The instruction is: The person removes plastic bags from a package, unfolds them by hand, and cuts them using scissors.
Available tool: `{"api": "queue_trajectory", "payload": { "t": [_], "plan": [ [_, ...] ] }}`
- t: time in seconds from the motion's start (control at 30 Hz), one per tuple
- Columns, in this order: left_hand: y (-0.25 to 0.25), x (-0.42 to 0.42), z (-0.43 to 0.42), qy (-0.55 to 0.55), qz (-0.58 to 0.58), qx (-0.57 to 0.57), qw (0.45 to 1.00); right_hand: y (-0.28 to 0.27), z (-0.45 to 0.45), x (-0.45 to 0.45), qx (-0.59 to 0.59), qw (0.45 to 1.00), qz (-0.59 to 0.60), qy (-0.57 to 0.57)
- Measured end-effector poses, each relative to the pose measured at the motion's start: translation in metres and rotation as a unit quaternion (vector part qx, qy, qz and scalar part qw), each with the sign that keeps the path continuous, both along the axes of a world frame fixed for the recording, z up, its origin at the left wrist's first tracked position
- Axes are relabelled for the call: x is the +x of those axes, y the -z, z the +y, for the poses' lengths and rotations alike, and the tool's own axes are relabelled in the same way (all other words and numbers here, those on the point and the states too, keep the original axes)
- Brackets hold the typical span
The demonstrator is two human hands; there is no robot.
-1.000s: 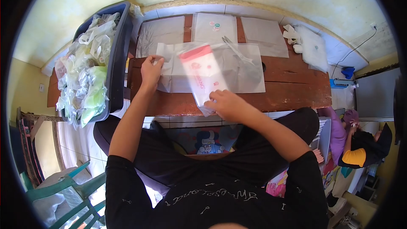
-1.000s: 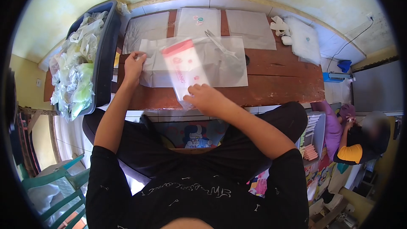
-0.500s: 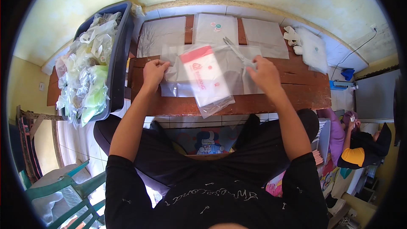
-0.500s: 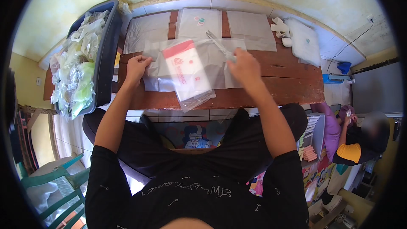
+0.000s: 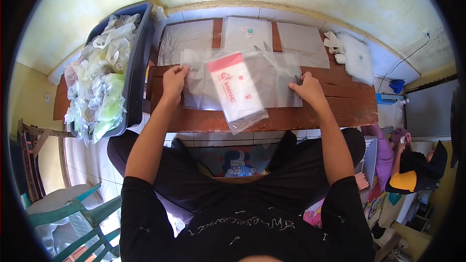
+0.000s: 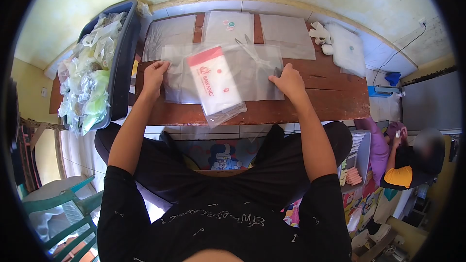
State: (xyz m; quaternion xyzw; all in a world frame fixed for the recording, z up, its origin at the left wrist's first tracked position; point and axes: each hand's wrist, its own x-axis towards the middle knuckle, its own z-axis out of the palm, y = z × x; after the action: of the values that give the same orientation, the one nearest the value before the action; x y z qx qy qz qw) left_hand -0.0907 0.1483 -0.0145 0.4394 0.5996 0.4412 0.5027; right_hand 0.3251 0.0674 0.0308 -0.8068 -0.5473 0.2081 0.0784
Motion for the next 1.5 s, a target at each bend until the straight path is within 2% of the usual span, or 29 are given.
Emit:
{"api": "queue_trajectory", "payload": {
  "t": [0.1,0.2,0.27,0.33,0.47,0.63,0.7,0.87,1.0,1.07,1.1,1.17,1.2,1.27,1.3,1.33,1.37,1.4,1.47,1.5],
  "plan": [
    [-0.004,0.002,-0.003,0.004,-0.046,0.014,0.999,-0.001,0.0,0.0,0.003,0.999,0.037,0.005],
    [-0.01,0.003,-0.005,0.013,-0.03,0.017,0.999,-0.002,0.001,0.003,0.009,0.999,0.046,0.0],
    [-0.019,0.007,-0.008,0.005,-0.021,-0.03,0.999,-0.004,0.001,0.004,0.008,0.999,0.047,-0.001],
    [-0.006,0.003,-0.002,0.011,-0.004,-0.036,0.999,-0.008,0.0,-0.001,0.017,1.0,0.018,0.013],
    [0.003,-0.005,0.002,0.05,0.026,-0.053,0.997,-0.006,0.0,-0.001,0.02,0.999,0.042,0.019],
    [-0.004,-0.004,-0.001,0.073,0.032,-0.069,0.994,0.009,0.001,0.003,0.106,0.992,0.056,0.046],
    [-0.004,-0.004,-0.001,0.086,0.026,-0.071,0.993,0.012,0.002,0.004,0.097,0.993,0.056,0.049],
    [-0.003,-0.006,0.001,0.053,0.11,-0.042,0.992,0.017,0.006,0.015,0.09,0.992,0.07,0.052],
    [-0.007,-0.012,0.005,0.039,0.123,-0.035,0.991,0.011,0.013,0.026,0.105,0.988,0.102,0.047],
    [-0.007,-0.017,0.007,0.015,0.234,0.031,0.972,0.0,0.014,0.029,0.105,0.985,0.123,0.058],
    [-0.012,-0.02,0.007,0.014,0.234,0.031,0.972,-0.004,0.015,0.031,0.108,0.985,0.124,0.056],
    [-0.022,-0.026,0.009,0.029,0.34,0.014,0.94,-0.007,0.017,0.036,0.112,0.984,0.126,0.054],
    [-0.029,-0.027,0.006,0.029,0.341,0.015,0.94,-0.008,0.018,0.039,0.132,0.984,0.106,0.048],
    [-0.042,-0.028,-0.003,0.09,0.527,0.044,0.844,-0.007,0.019,0.047,0.152,0.984,0.085,0.043],
    [-0.047,-0.028,-0.006,0.09,0.527,0.046,0.844,-0.004,0.02,0.051,0.152,0.986,0.053,0.037],
    [-0.05,-0.029,-0.008,0.112,0.578,0.014,0.808,-0.001,0.021,0.057,0.151,0.988,0.02,0.032],
    [-0.052,-0.03,-0.01,0.134,0.626,-0.019,0.768,0.0,0.022,0.063,0.151,0.988,0.02,0.032],
    [-0.051,-0.033,-0.009,0.134,0.627,-0.019,0.767,-0.003,0.023,0.067,0.132,0.99,0.021,0.036],
    [-0.049,-0.038,-0.008,0.167,0.689,-0.051,0.704,-0.006,0.023,0.07,0.114,0.992,0.022,0.041],
    [-0.052,-0.035,-0.009,0.167,0.688,-0.05,0.704,-0.009,0.022,0.07,0.123,0.99,0.054,0.046]
  ]
}}
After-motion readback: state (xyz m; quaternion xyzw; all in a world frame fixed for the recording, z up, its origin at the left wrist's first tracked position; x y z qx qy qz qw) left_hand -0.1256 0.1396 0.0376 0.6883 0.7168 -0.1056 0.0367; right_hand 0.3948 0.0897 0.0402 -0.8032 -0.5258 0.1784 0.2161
